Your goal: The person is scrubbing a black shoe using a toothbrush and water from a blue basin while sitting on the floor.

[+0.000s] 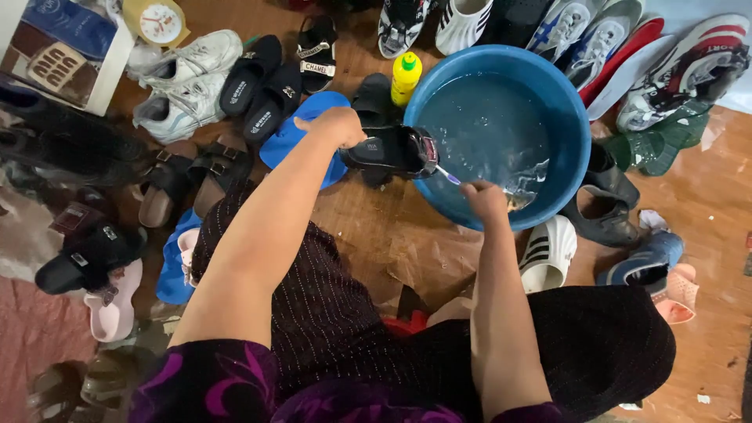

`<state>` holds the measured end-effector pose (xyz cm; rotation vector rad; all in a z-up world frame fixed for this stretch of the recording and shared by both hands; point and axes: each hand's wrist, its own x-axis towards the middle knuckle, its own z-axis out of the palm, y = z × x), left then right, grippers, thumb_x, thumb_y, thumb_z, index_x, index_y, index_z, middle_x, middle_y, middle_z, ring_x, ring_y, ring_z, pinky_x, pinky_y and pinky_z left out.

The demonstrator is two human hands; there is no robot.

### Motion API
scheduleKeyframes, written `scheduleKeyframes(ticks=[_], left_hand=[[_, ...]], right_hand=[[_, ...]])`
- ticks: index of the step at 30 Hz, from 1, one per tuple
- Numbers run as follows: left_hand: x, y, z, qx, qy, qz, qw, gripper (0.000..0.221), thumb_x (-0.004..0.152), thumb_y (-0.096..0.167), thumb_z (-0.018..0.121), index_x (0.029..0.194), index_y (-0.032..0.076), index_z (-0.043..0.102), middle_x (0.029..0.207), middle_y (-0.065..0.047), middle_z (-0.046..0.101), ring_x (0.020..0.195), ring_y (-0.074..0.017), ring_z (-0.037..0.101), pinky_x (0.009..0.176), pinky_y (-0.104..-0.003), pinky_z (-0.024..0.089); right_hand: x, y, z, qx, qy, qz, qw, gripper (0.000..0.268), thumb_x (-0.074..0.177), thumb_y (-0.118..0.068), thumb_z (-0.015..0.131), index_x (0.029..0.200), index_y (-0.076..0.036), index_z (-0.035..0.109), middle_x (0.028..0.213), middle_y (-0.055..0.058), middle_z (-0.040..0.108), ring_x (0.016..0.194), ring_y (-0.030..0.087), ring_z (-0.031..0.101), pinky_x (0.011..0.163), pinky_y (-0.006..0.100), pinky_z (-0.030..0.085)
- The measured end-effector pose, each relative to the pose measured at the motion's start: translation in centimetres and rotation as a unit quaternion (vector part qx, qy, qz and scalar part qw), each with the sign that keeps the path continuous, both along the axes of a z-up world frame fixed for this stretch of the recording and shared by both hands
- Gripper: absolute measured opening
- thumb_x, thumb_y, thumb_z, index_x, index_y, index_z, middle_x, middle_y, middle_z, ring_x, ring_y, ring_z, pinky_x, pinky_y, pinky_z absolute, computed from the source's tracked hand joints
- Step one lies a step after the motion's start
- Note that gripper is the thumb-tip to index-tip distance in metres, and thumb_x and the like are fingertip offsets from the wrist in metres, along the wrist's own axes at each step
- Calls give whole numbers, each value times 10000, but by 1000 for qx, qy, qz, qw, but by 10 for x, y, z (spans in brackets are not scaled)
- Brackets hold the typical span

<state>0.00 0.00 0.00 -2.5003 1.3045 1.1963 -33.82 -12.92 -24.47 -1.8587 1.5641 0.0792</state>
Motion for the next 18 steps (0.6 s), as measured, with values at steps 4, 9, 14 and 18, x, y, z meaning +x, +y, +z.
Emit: scheduleKeyframes(ticks=[4, 9, 14, 18], left_hand=[[1, 2, -4, 4, 2, -11, 1000, 410, 1038, 345, 580, 1044, -41, 718, 973, -250, 720, 733, -332, 677, 655, -504, 585], [2, 4, -13, -27, -7, -11, 1000, 385, 970, 340, 593, 1112, 9, 731, 1113, -240, 713, 1073, -461, 666, 971, -734, 519], [-9, 5, -34, 5, -76, -7, 997, 566, 957, 443, 475, 1302, 39, 670, 1381, -180, 632, 1371, -441, 503, 1160, -829, 195], [-8, 9, -6, -74, 19, -5, 997, 445, 982, 377, 546, 1225, 35, 695, 1060, -198, 732, 912, -353, 712, 939, -633, 554]], right_hand=[[-7, -4, -9, -26, 34, -32, 999, 419, 967, -516, 644, 1254, -235, 764, 1112, 113, 763, 1144, 358, 683, 962, 526, 544], [-8, -2, 10, 33, 7, -22, 999, 425, 945, -470, 672, 1261, -201, 762, 1127, 172, 748, 1142, 353, 664, 929, 523, 593], [-46, -25, -12, 44, 39, 51, 997, 527, 1008, -455, 585, 1304, -49, 746, 1304, 288, 693, 1271, 479, 592, 1032, 605, 491], [-72, -49, -31, -59, 173, -3, 983, 453, 1018, -424, 538, 1257, -125, 781, 1146, 214, 770, 1082, 448, 707, 857, 648, 569]])
